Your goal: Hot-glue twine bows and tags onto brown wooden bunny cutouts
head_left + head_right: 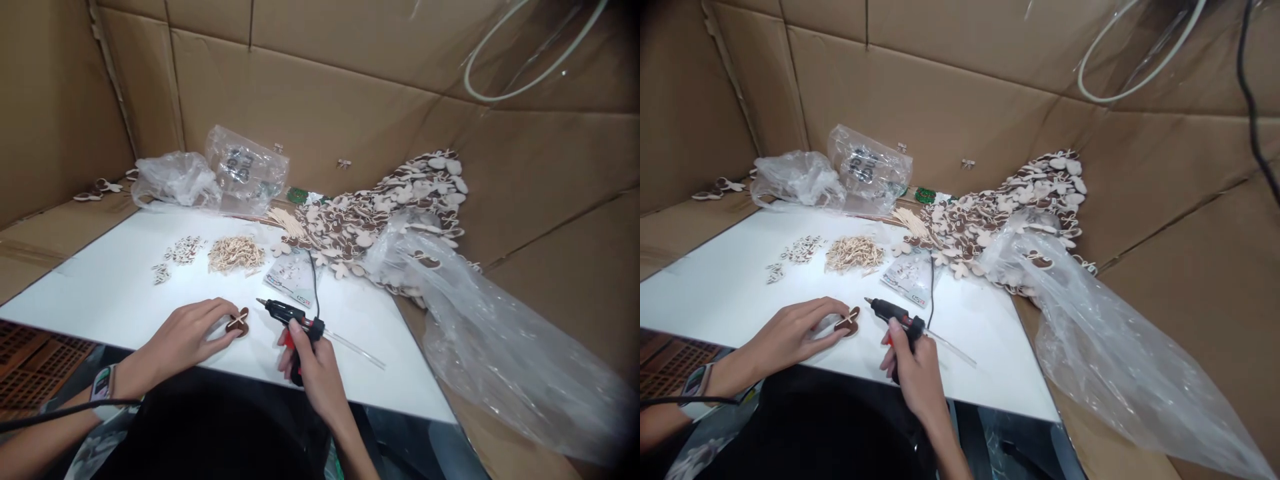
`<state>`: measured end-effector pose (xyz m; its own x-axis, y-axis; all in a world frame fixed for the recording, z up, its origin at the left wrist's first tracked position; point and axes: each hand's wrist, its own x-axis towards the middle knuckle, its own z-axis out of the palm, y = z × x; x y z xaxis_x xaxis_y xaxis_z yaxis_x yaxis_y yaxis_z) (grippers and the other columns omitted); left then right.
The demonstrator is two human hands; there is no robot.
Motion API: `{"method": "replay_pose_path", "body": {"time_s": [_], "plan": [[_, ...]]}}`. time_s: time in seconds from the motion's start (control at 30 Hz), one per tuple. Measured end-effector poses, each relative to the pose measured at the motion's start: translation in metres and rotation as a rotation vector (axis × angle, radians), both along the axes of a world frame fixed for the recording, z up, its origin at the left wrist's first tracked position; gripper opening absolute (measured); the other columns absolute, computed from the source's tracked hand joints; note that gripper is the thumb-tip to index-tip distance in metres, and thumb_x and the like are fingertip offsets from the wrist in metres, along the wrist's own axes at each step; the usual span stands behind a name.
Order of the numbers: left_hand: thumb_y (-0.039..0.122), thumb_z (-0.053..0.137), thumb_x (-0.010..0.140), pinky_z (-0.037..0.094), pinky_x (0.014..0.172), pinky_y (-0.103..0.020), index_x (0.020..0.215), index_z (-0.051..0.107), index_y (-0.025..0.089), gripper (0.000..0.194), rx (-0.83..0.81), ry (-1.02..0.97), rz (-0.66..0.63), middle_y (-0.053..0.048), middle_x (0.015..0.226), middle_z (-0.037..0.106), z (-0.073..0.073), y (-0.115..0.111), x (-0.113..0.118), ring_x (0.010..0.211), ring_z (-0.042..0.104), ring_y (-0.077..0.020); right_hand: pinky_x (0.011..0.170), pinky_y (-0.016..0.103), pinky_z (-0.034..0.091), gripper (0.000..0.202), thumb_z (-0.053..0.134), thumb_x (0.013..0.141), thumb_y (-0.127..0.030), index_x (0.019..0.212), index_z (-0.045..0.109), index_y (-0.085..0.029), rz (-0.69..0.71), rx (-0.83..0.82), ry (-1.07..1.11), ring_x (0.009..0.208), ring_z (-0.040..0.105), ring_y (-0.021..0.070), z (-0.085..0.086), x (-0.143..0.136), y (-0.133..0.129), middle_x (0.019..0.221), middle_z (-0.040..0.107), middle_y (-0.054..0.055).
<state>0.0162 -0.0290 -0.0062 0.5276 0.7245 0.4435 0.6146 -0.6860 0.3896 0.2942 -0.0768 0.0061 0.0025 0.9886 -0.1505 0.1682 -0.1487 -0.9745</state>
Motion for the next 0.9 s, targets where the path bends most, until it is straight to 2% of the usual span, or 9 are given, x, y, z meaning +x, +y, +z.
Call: {"method": "replay_pose_path", "body": {"time_s": [0.1,0.23,0.43,0.53,0.67,0.9], "plan": [[0.051,0.064,0.122,0.062,0.079,-0.026,0.136,0.074,0.029,0.028,-0.002,-0.002,-0.002,-0.003,0.126,0.088,-0.004,0.002,-0.003,0.099,0.087,-0.0195,0.059,0.033,0.051,0.082,0.063,0.100,-0.098,0.067,0.072,-0.024,0.047,-0.066,0.003,0.052,0.065,0.0213,0.006,0.016,0.000,0.058,0.070,0.005],[0.059,0.066,0.120,0.064,0.084,-0.028,0.138,0.076,0.030,0.036,0.010,0.010,-0.040,-0.006,0.133,0.086,-0.009,0.007,-0.009,0.108,0.087,-0.0229,0.064,0.033,0.052,0.087,0.056,0.105,-0.097,0.059,0.071,-0.025,0.178,-0.128,-0.093,0.054,0.065,0.0215,0.010,0.030,0.002,0.055,0.067,0.005],[0.057,0.067,0.120,0.063,0.087,-0.028,0.141,0.076,0.031,0.035,-0.016,-0.009,-0.046,-0.007,0.135,0.085,-0.012,0.008,-0.010,0.109,0.086,-0.0234,0.080,0.035,0.057,0.086,0.054,0.112,-0.088,0.050,0.060,-0.029,0.223,-0.105,-0.223,0.057,0.067,0.0223,0.012,0.025,0.009,0.049,0.061,0.001],[0.059,0.065,0.121,0.062,0.086,-0.027,0.140,0.077,0.031,0.036,-0.082,-0.019,-0.051,-0.007,0.135,0.084,-0.012,0.009,-0.010,0.100,0.085,-0.0210,0.081,0.036,0.057,0.088,0.051,0.112,-0.088,0.047,0.057,-0.030,0.225,-0.110,-0.285,0.058,0.068,0.0231,0.014,0.022,0.012,0.047,0.058,0.001],[0.066,0.064,0.119,0.057,0.074,-0.026,0.136,0.077,0.031,0.041,-0.157,-0.019,-0.061,-0.005,0.133,0.083,-0.010,0.013,-0.011,0.082,0.078,-0.0170,0.077,0.035,0.057,0.087,0.050,0.111,-0.090,0.049,0.056,-0.030,0.235,-0.120,-0.285,0.058,0.067,0.0234,0.016,0.020,0.013,0.048,0.058,0.001],[0.073,0.064,0.117,0.054,0.069,-0.028,0.143,0.078,0.031,0.051,-0.196,-0.034,-0.040,-0.005,0.135,0.084,-0.011,0.015,-0.010,0.071,0.070,-0.0143,0.078,0.037,0.056,0.087,0.047,0.108,-0.097,0.052,0.054,-0.030,0.220,-0.134,-0.339,0.059,0.068,0.0242,0.017,0.018,0.013,0.050,0.060,0.002]]}}
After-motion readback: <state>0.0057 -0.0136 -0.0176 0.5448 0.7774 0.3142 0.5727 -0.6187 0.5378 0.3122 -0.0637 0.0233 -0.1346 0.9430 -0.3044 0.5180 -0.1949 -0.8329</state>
